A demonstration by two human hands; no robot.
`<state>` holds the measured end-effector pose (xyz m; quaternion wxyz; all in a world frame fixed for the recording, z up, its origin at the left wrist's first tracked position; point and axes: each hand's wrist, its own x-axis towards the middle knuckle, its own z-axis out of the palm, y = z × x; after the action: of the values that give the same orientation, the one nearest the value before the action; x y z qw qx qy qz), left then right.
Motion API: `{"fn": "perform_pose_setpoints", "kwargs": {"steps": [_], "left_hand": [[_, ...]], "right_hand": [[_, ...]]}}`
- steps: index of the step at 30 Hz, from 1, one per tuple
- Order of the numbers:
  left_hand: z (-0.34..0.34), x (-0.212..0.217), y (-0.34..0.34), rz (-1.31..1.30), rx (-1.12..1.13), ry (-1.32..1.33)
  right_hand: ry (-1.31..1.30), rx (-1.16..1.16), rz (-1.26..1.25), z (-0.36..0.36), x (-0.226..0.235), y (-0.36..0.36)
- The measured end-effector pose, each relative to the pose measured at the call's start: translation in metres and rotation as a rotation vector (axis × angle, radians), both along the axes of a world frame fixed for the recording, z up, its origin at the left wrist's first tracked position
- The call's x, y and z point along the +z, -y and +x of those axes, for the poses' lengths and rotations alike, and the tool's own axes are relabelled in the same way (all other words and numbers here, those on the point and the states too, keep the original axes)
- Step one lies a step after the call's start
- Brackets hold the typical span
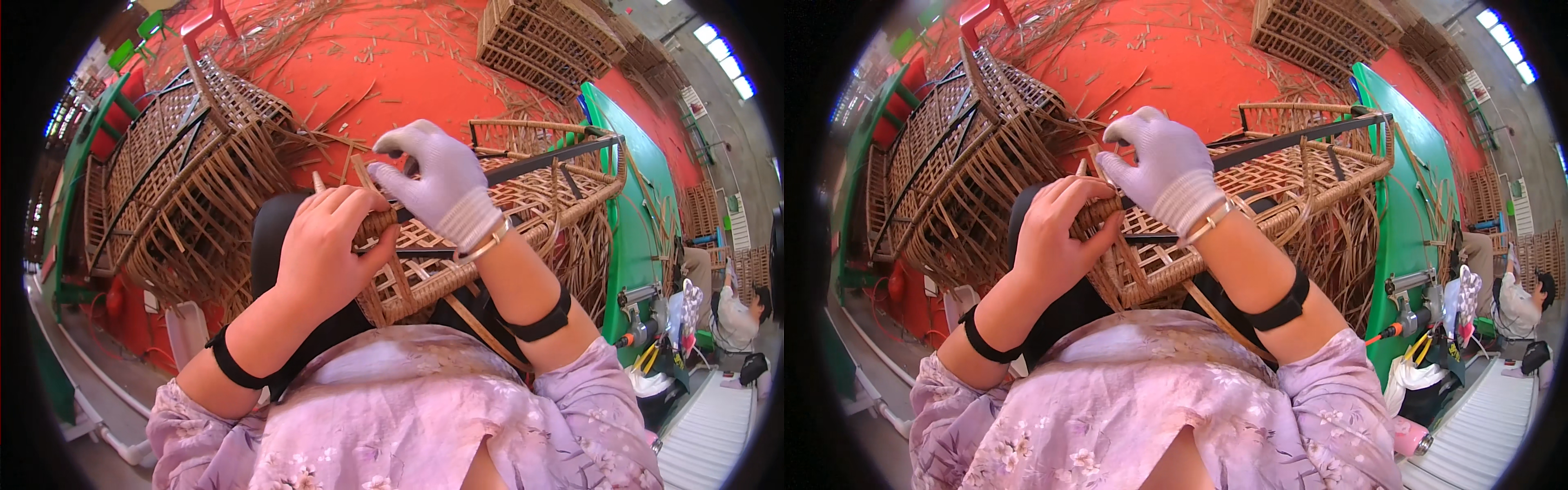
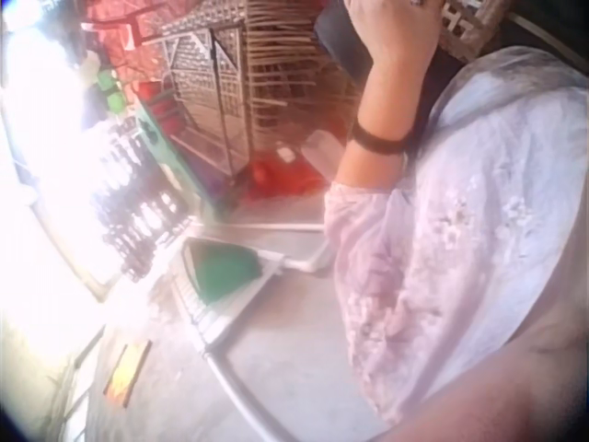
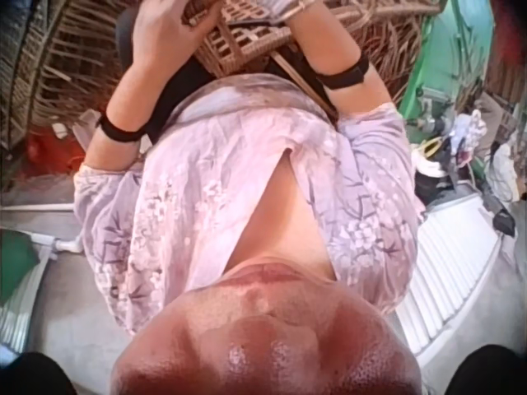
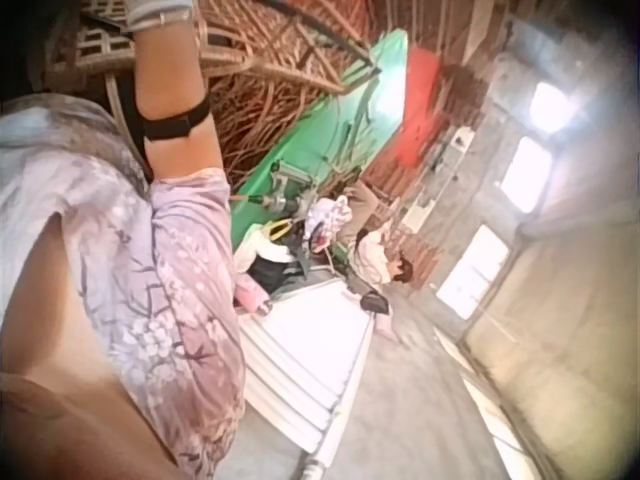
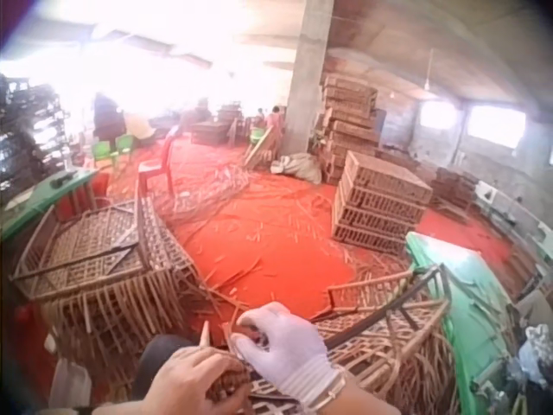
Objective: The recorder is weaving and reinforcing a large rectangular wicker basket, using strips of wood and a pneumatic stapler.
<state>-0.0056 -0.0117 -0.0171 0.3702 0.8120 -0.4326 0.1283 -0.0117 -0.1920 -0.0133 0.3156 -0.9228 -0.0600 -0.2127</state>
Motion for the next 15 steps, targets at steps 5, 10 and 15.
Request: {"fn": "perform_pose_setpoints", "kwargs": {"steps": [5, 10, 15], "left_hand": [[-0.001, -0.002, -0.003, -0.048, -0.011, -0.189], [-0.001, 0.002, 0.000, -0.020, 0.000, -0.173], [0.003, 0.008, 0.005, 0.067, -0.005, -0.150]], "right_hand": [[0.282, -0.034, 0.181, -0.045, -0.002, -0.004], [-0.018, -0.011, 0.370, -0.082, -0.018, -0.005], [-0.424, 0.033, 0.807, -0.073, -0.031, 0.001]]}}
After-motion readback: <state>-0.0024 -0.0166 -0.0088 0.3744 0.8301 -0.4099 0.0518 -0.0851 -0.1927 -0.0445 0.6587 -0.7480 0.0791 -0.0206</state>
